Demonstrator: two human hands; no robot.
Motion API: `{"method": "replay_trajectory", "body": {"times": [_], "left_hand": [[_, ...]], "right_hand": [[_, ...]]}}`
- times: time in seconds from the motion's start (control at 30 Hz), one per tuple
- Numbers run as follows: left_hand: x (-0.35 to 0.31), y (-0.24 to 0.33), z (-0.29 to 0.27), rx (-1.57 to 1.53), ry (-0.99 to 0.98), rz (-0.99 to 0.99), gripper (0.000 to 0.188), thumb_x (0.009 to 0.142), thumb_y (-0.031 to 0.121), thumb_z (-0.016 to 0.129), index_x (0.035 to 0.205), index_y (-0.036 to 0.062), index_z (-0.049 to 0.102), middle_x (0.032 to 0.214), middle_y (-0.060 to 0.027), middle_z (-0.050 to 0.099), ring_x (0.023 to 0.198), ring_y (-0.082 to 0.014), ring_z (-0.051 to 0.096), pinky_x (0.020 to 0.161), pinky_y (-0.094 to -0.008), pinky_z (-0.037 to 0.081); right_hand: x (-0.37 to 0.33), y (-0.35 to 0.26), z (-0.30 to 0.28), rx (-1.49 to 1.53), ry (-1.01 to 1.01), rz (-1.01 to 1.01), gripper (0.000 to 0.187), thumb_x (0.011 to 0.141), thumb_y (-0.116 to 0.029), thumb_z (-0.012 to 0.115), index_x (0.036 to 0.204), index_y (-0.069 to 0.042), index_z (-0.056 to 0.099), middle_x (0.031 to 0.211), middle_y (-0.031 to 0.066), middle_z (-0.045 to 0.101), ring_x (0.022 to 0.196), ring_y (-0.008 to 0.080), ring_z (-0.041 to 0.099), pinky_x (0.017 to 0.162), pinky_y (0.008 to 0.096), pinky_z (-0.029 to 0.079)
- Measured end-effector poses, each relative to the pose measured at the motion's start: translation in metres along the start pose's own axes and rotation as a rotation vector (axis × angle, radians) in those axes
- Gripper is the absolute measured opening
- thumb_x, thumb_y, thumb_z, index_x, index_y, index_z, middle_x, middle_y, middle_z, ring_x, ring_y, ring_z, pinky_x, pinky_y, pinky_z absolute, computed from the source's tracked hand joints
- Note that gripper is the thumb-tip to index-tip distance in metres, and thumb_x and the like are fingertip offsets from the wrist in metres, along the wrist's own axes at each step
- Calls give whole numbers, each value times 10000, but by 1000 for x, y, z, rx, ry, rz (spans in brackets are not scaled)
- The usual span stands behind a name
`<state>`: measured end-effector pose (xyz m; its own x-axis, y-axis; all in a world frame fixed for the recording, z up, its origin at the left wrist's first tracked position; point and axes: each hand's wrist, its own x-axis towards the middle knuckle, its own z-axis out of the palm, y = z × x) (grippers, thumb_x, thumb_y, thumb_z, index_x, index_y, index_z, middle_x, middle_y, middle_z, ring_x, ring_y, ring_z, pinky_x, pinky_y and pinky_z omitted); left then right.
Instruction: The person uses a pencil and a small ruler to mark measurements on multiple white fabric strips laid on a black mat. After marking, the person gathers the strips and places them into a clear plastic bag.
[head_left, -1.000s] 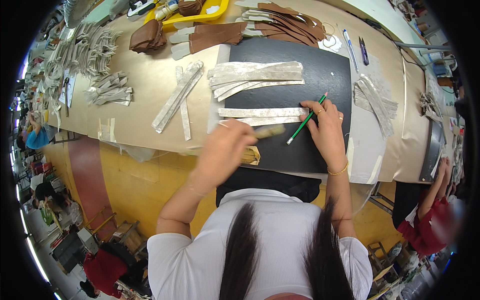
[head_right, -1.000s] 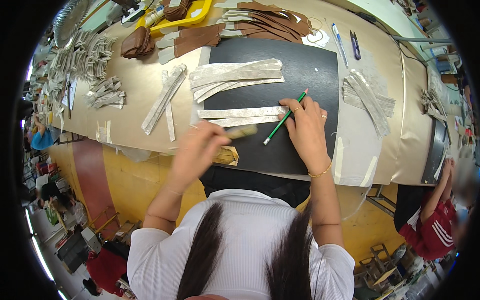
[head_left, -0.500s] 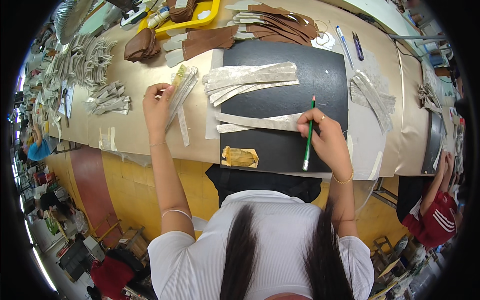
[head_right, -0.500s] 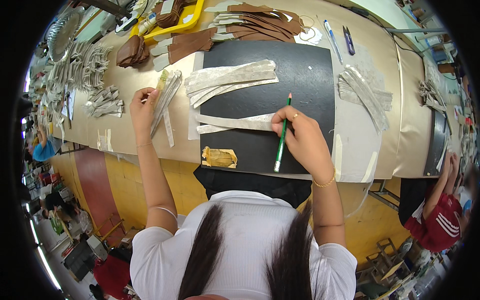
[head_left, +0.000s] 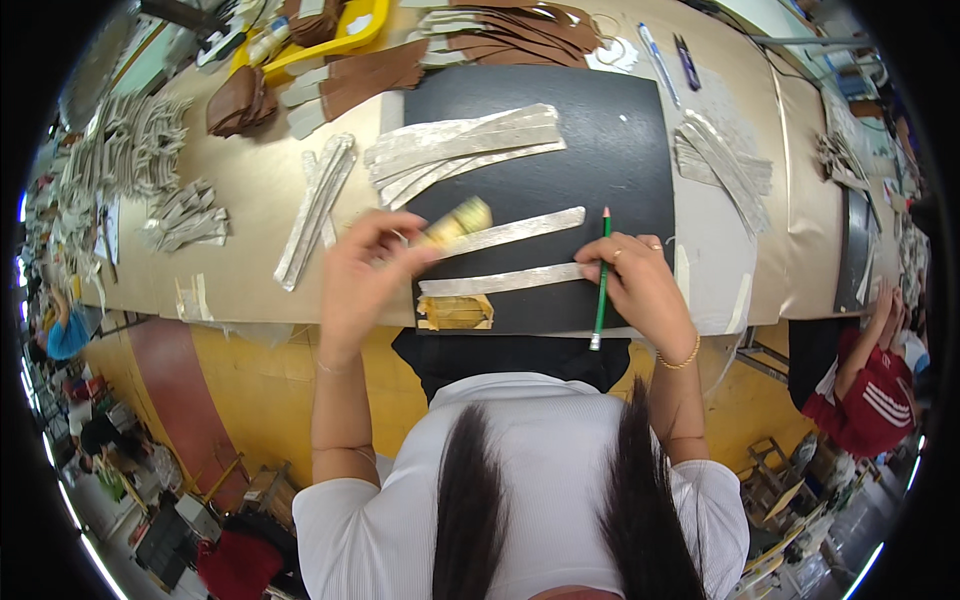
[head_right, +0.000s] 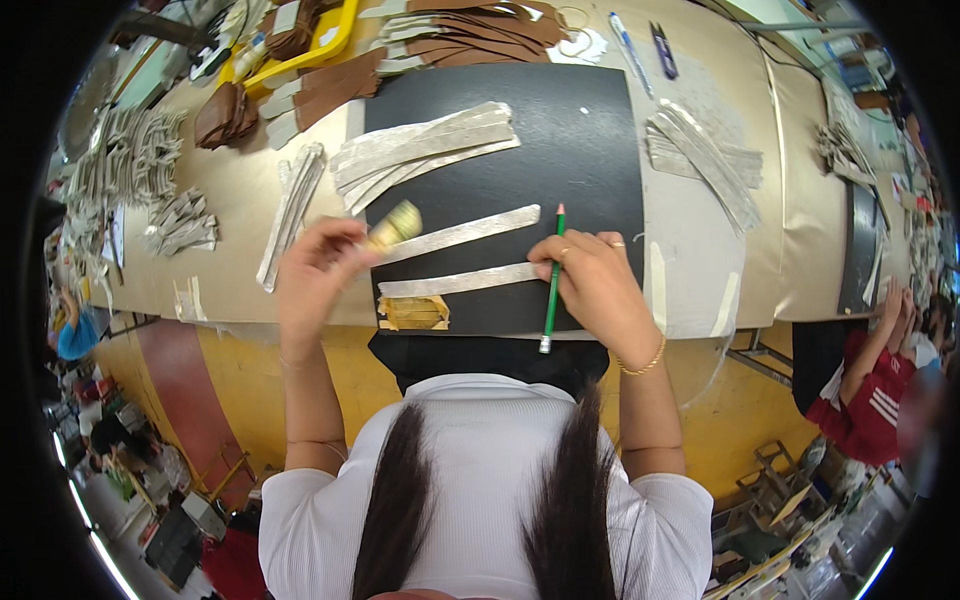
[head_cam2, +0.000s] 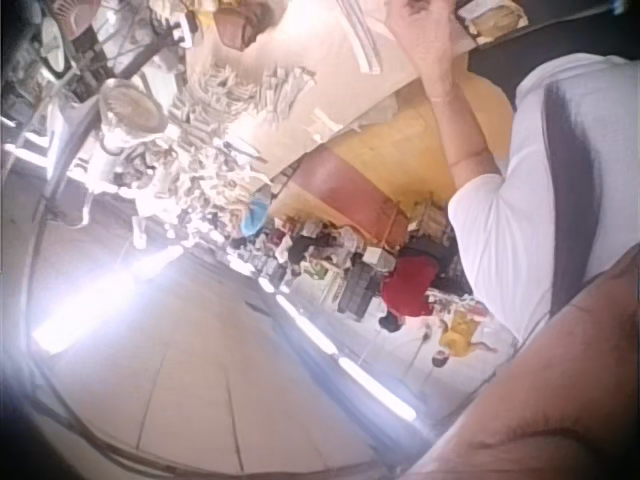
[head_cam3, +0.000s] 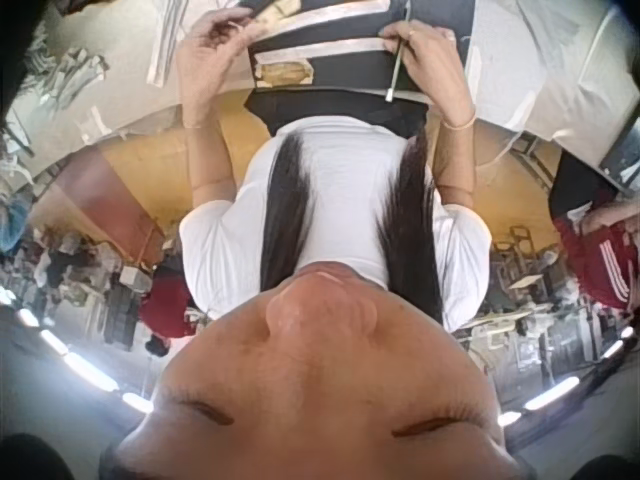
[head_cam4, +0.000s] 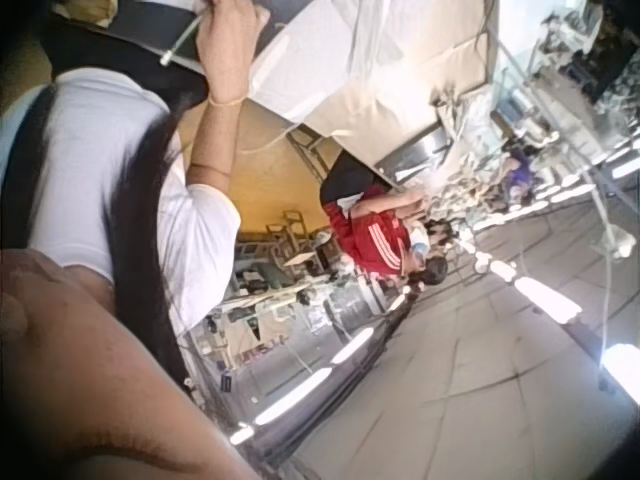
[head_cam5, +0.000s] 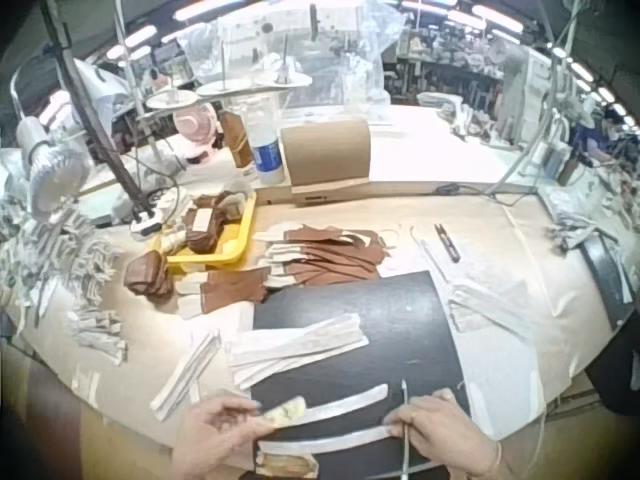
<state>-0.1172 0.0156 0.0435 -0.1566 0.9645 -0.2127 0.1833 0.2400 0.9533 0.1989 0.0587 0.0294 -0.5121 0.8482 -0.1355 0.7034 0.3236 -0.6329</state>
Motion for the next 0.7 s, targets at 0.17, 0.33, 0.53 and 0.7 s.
{"method": "replay_trajectory", "body": {"times": [0.17,0.33,0.53,0.7], "left_hand": [[-13,-3,44,147,-312,145,206,816,56,838,1000,13,756,951,-37,663,818,-101,595,687,-253,488],[-12,-14,84,385,-284,410,171,834,67,809,997,27,775,938,-67,667,774,-188,652,690,-305,533],[-8,-17,105,491,-234,474,157,827,62,802,979,30,782,911,-74,663,720,-216,645,653,-328,524],[-8,-16,110,512,-198,459,142,826,61,799,965,32,787,877,-90,663,714,-233,638,647,-341,514]], "right_hand": [[-10,7,-19,-54,105,58,203,883,-132,755,1080,-107,712,1012,53,706,978,258,627,922,370,413],[-21,17,-23,-50,259,132,249,895,-125,749,1140,-108,705,1115,58,727,1051,263,635,965,382,430],[-21,14,-12,34,300,37,186,919,-154,718,1098,-110,690,951,52,663,953,264,599,908,387,402],[-25,15,-13,14,299,70,183,923,-160,713,1098,-111,689,944,53,651,971,259,596,907,392,399]]}}
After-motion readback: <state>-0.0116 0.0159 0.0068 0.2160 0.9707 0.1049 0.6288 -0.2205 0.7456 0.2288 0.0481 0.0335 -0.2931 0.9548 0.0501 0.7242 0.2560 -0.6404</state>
